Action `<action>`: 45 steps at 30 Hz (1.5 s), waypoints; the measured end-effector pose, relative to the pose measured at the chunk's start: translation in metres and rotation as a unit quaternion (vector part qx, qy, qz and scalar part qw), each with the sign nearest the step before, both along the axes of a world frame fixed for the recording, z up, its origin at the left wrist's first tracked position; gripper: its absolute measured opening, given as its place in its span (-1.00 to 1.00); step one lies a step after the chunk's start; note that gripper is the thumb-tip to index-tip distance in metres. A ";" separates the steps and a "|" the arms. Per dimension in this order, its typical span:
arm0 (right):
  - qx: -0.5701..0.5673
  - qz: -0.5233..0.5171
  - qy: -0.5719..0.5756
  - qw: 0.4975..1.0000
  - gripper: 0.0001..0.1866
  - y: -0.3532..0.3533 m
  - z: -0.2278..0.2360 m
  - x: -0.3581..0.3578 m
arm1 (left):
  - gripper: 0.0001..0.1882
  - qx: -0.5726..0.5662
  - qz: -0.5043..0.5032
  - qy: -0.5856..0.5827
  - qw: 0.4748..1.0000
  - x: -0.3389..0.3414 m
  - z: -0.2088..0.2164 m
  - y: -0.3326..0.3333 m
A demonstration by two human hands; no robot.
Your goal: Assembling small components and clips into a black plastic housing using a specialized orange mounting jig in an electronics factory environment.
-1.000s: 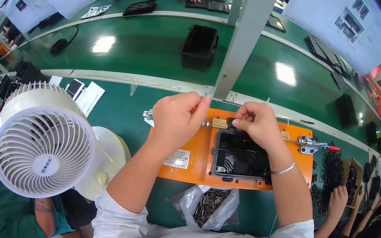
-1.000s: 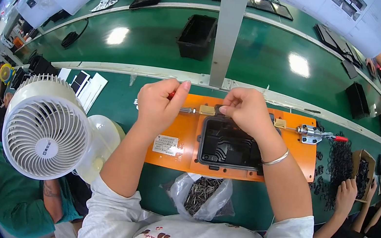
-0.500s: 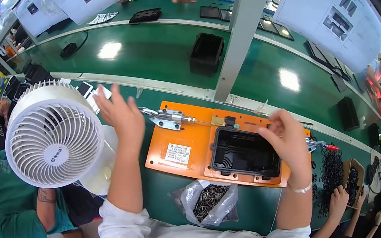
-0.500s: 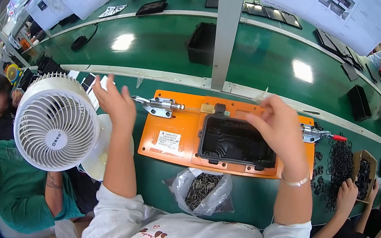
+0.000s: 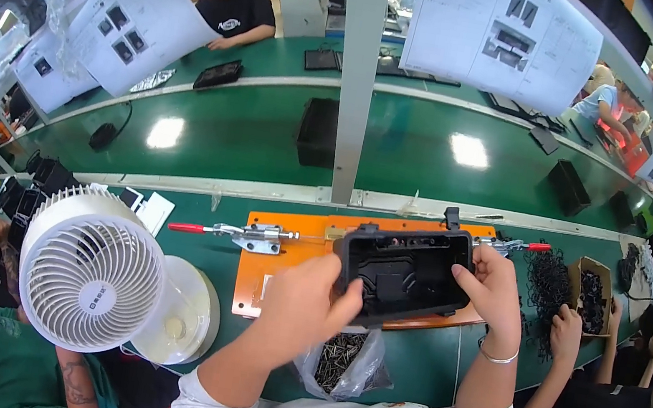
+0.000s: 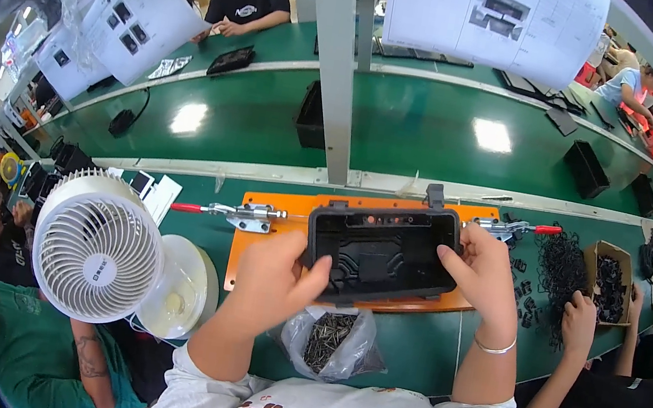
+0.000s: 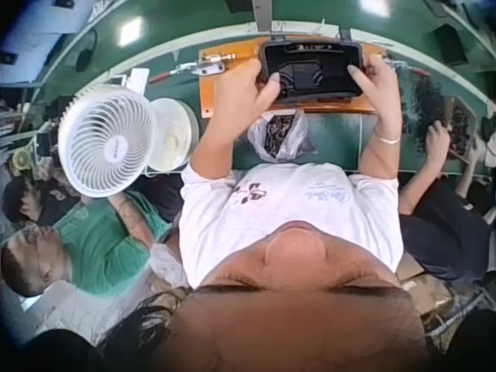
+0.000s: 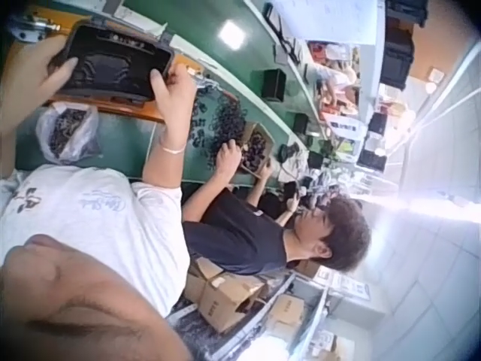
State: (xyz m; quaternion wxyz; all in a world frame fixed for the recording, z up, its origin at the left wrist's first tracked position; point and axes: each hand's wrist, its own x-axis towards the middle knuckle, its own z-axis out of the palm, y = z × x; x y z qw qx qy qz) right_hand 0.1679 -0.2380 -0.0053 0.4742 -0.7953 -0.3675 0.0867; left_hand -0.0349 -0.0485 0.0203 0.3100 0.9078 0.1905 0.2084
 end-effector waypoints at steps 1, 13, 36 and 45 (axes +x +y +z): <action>0.060 0.037 0.079 0.994 -0.83 0.001 -0.006 0.003 | -0.70 0.017 -0.006 -0.050 0.999 -0.004 0.003 -0.009; 0.150 0.097 0.198 0.964 -0.91 0.010 0.003 0.007 | -0.66 0.103 -0.027 -0.136 0.985 -0.001 0.000 -0.016; 0.022 0.009 0.065 0.998 -0.42 0.031 0.003 0.091 | -0.70 -0.242 -0.008 0.039 0.969 0.177 -0.058 0.190; 0.000 0.043 -0.037 0.998 -0.50 -0.012 0.023 0.031 | -0.54 0.132 0.074 0.269 0.951 0.176 -0.056 0.217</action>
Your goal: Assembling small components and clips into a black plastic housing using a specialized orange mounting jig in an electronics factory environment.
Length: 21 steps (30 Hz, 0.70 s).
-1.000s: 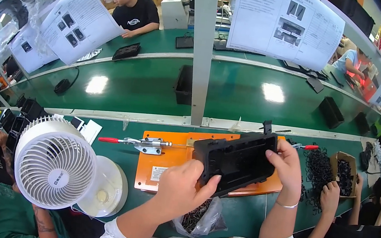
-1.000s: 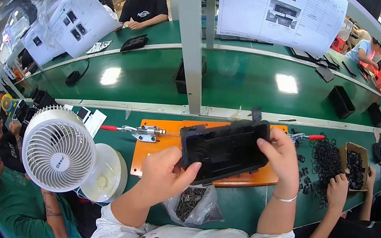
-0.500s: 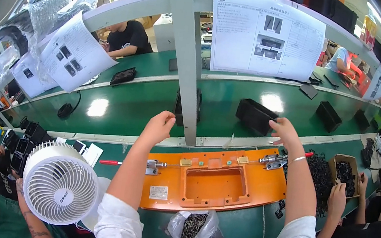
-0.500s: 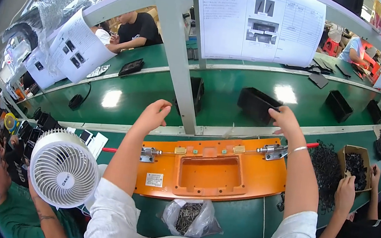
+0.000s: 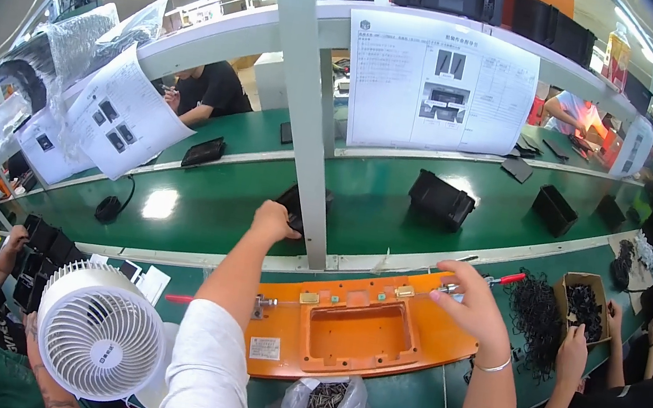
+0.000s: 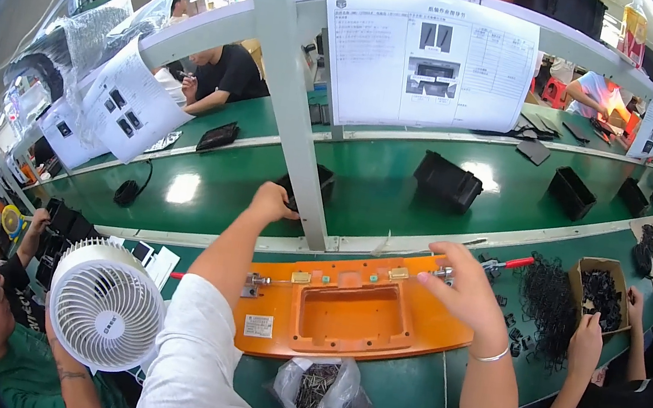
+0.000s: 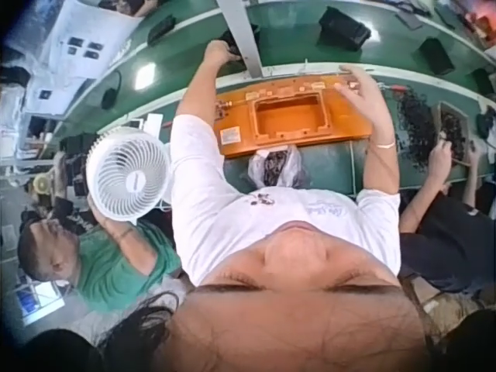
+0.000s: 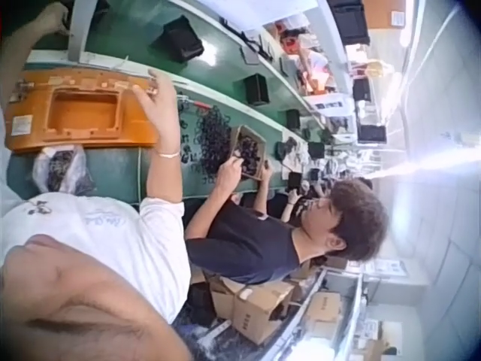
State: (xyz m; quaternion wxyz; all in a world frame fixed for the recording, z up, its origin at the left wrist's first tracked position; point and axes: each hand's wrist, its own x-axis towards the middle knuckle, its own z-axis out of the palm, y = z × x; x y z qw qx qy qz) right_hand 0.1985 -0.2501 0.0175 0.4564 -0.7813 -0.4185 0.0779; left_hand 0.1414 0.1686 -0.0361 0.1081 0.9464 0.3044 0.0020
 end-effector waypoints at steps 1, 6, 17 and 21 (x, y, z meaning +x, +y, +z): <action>0.025 0.008 -0.007 1.000 -0.52 0.000 0.001 0.000 | -0.52 0.067 0.007 0.052 0.996 -0.014 0.020 -0.006; 0.013 0.020 -0.054 0.998 -0.56 0.009 0.009 -0.013 | -0.61 0.102 0.076 -0.152 0.980 -0.115 0.068 -0.045; 0.033 0.137 -0.389 0.910 -0.63 0.047 0.006 -0.083 | -0.69 0.000 -0.251 -0.324 0.912 -0.221 0.055 -0.186; 0.028 0.107 -0.406 0.907 -0.80 0.022 -0.007 -0.083 | -0.64 -0.055 -0.287 -0.339 0.894 -0.205 0.038 -0.190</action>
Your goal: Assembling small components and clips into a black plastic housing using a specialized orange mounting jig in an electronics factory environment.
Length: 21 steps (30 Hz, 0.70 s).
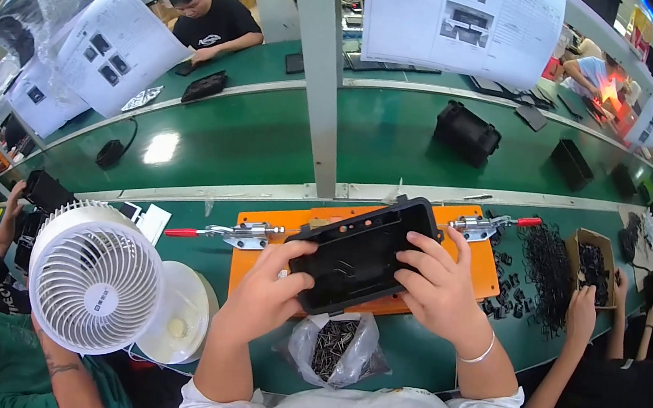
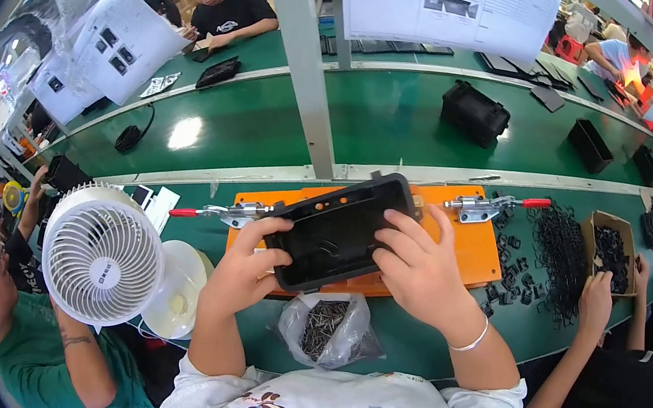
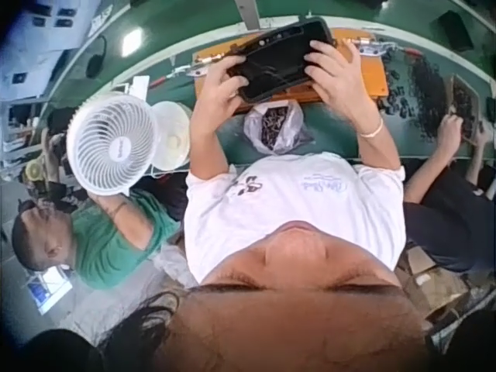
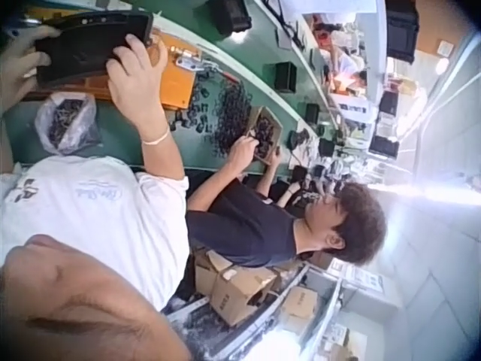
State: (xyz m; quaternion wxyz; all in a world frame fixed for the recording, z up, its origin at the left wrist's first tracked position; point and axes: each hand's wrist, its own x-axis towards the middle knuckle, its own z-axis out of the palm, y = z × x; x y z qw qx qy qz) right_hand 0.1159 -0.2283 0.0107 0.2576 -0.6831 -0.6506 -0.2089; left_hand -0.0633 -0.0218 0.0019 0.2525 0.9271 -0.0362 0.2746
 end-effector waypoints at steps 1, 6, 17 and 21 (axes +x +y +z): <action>-0.017 -0.019 0.015 1.000 -0.80 -0.007 -0.001 0.000 | -0.66 -0.034 -0.027 0.007 0.999 0.006 -0.005 0.001; -0.067 -0.080 0.049 0.993 -0.76 -0.010 -0.003 0.004 | -0.73 -0.081 -0.049 0.029 0.995 0.027 -0.004 -0.006; -0.099 -0.070 0.089 0.989 -0.74 0.006 -0.028 -0.005 | -0.77 -0.080 0.068 0.008 0.994 0.012 -0.014 -0.011; -0.081 0.074 0.152 0.982 -0.70 0.002 -0.033 -0.040 | -0.82 -0.083 -0.017 0.114 0.990 -0.025 -0.027 -0.025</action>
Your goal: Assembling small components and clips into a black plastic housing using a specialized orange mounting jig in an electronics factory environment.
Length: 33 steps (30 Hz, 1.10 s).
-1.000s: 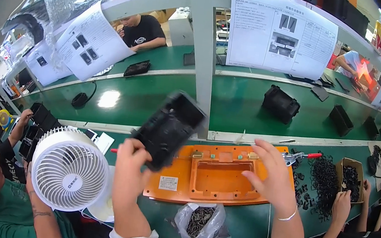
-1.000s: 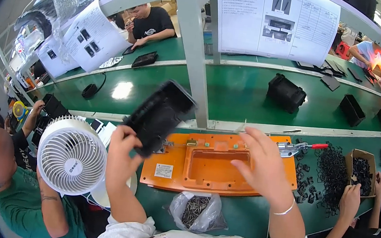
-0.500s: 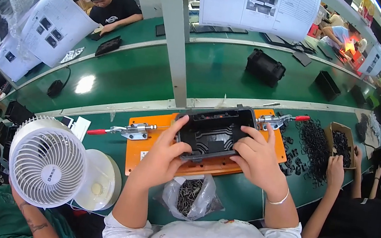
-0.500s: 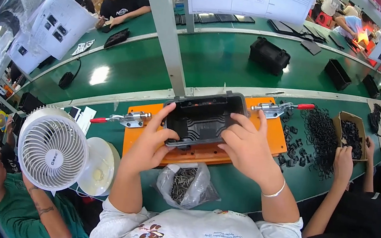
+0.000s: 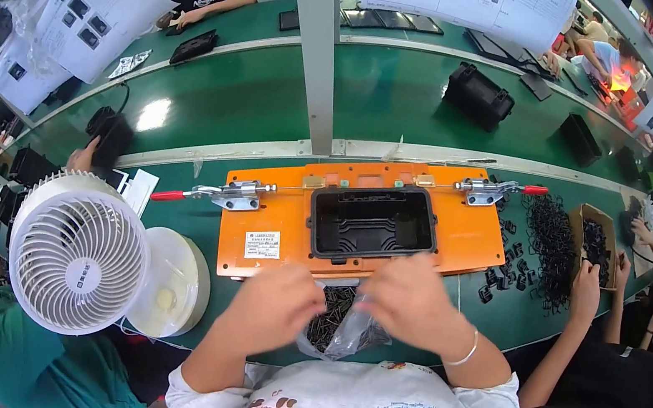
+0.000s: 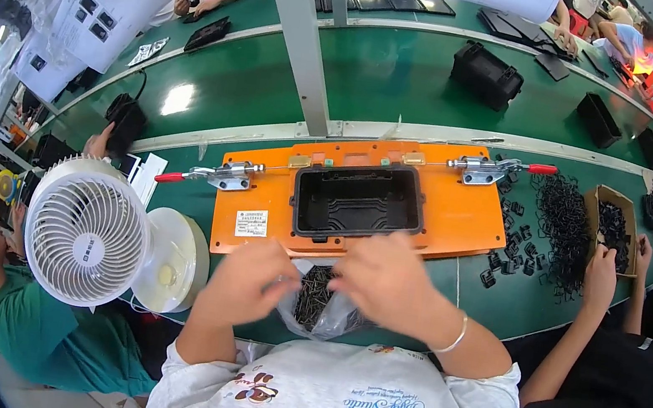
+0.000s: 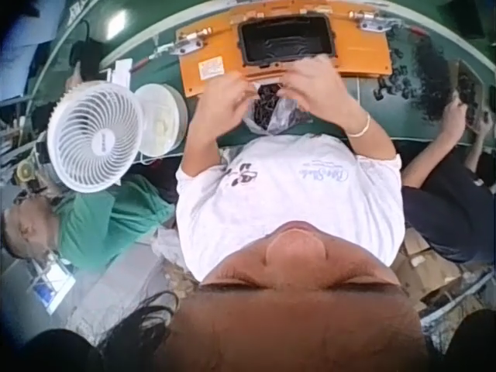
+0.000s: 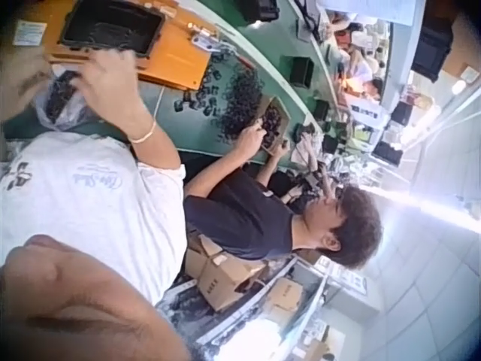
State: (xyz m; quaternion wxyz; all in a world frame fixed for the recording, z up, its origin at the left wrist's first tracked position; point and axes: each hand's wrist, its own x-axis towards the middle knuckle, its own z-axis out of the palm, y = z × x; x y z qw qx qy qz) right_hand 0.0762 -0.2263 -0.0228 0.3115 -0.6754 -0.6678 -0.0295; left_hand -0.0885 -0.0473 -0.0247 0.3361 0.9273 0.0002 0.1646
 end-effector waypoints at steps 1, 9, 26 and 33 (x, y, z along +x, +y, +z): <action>-0.024 0.047 0.009 0.999 -0.74 0.003 -0.011 -0.008 | -0.84 0.053 -0.023 0.052 0.997 -0.001 -0.004 -0.011; -0.178 0.038 -0.029 0.983 -0.93 0.016 -0.054 -0.038 | -0.91 0.186 0.043 0.115 0.975 -0.008 -0.056 -0.039; 0.048 -0.219 -0.085 0.971 -0.86 0.028 -0.011 0.118 | -0.81 -0.047 0.058 -0.035 0.997 0.003 -0.021 -0.016; 0.098 -0.242 -0.015 0.965 -0.69 -0.014 0.000 0.114 | -0.86 0.044 0.153 -0.182 0.970 0.062 0.001 0.038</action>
